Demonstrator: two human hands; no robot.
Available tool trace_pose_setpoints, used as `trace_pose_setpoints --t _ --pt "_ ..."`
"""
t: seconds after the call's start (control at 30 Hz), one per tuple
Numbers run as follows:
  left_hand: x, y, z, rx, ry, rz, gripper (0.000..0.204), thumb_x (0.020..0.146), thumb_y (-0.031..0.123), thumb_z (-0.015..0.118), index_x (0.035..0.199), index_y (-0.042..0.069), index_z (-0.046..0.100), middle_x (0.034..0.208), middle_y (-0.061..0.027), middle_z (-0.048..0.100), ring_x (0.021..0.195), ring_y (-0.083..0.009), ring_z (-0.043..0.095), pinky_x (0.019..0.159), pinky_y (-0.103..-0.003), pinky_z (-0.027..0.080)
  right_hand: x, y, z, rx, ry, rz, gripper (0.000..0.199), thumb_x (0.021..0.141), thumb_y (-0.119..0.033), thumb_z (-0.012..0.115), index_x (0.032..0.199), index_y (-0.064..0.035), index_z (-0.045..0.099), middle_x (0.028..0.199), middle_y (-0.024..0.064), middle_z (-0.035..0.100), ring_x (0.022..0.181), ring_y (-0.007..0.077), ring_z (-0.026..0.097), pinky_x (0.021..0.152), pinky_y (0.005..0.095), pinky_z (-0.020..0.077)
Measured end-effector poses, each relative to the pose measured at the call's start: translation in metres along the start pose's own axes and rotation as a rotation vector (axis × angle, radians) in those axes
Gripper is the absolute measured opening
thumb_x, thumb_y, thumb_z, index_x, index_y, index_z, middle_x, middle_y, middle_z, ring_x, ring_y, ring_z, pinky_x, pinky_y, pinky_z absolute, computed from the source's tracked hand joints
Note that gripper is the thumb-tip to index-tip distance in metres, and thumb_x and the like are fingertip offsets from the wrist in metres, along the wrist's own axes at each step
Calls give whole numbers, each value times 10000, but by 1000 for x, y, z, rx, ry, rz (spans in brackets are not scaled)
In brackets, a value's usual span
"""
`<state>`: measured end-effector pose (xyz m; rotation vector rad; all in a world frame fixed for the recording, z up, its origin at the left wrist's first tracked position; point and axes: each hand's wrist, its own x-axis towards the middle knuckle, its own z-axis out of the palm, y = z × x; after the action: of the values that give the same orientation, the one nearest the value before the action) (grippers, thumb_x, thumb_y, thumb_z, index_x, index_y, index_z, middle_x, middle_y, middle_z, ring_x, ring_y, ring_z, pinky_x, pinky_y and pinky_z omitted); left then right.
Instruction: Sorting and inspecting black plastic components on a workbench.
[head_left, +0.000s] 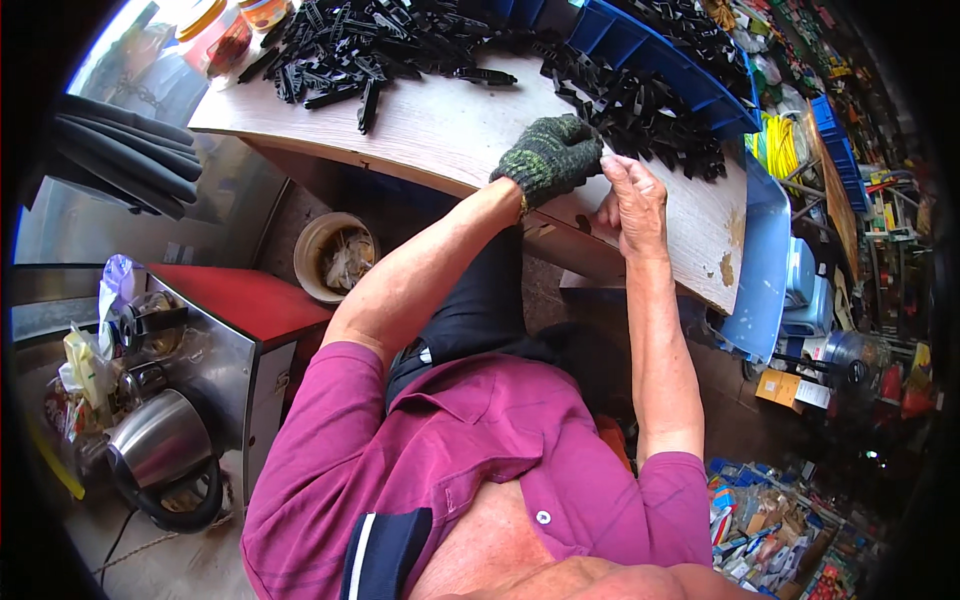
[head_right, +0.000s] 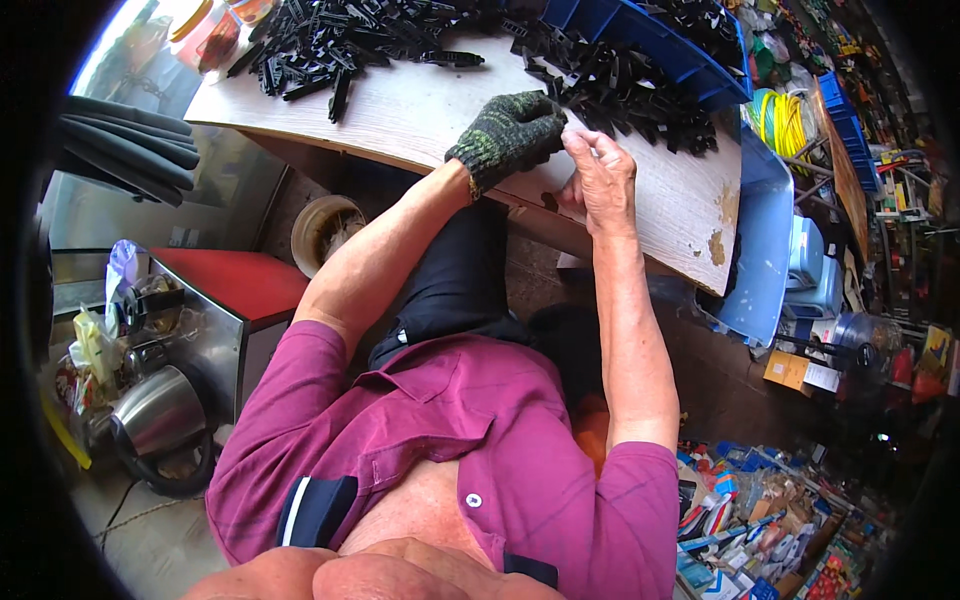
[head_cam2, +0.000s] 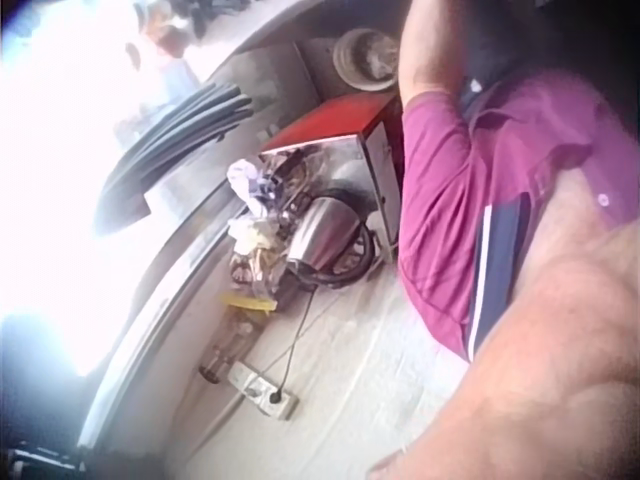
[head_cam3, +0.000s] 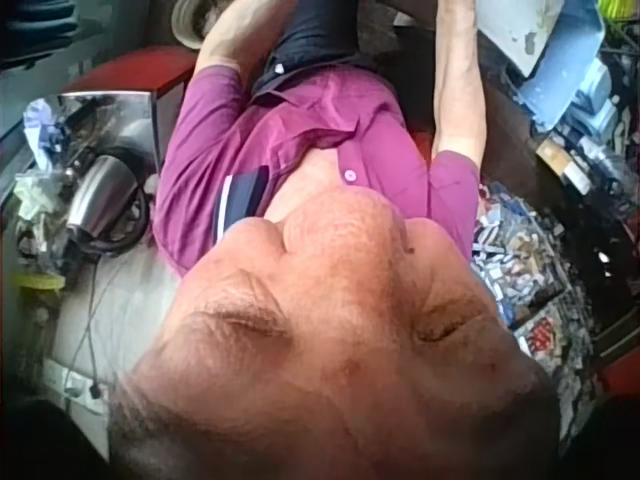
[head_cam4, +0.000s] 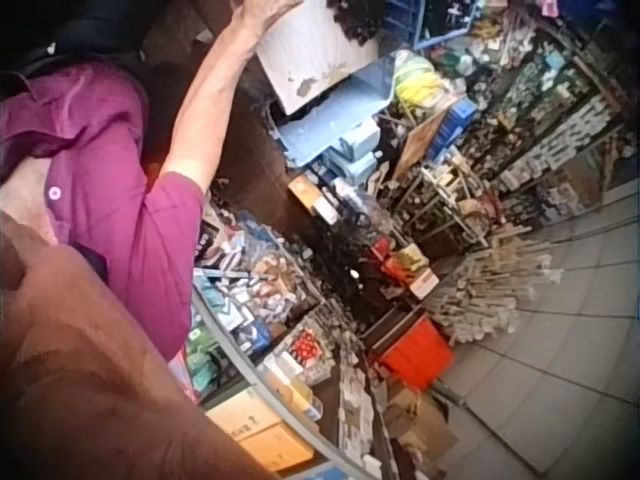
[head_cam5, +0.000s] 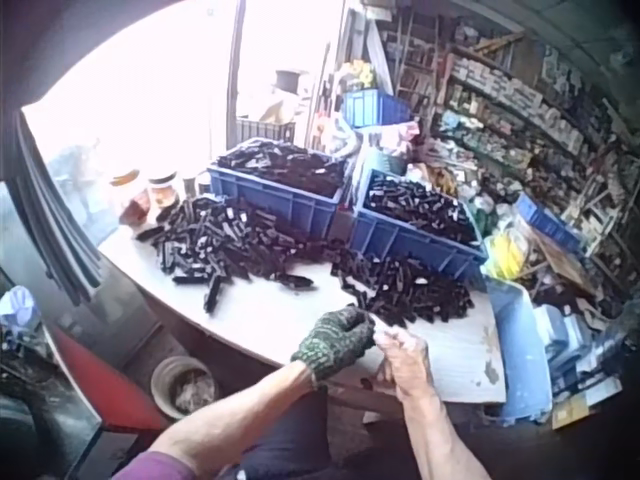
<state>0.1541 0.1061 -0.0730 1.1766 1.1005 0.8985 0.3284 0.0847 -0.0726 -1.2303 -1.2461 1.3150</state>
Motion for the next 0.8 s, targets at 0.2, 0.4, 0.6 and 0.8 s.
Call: trace_pose_setpoints --t 0.2,0.4,0.6,0.8 --pt "3 12 -38 1140 669 647 310 859 195 578 1150 123 655 1053 -153 668 979 -374 632 823 -482 524 -5 5 1 63 49 -63 305 943 -329 682 905 -40 593 482 -20 429 377 76 415 410 279 482" --pt "25 12 -86 1533 439 373 242 861 168 575 1060 83 682 1037 -189 668 983 -399 646 812 -506 538 -9 1 8 138 138 -35 297 982 -316 606 809 -100 498 461 -27 358 376 88 400 404 306 516" --pt "16 1 -64 977 480 748 221 868 163 647 1074 83 653 974 -167 681 881 -359 667 767 -467 541 -10 4 8 187 184 -66 337 1005 -352 527 800 -92 464 464 -17 319 376 111 386 399 361 534" --pt "-24 -21 -50 892 520 776 188 869 169 701 1028 72 677 896 -132 696 805 -345 675 711 -421 548 -10 6 5 235 218 -53 364 1011 -381 489 794 -90 465 466 -17 308 374 111 363 412 364 547"
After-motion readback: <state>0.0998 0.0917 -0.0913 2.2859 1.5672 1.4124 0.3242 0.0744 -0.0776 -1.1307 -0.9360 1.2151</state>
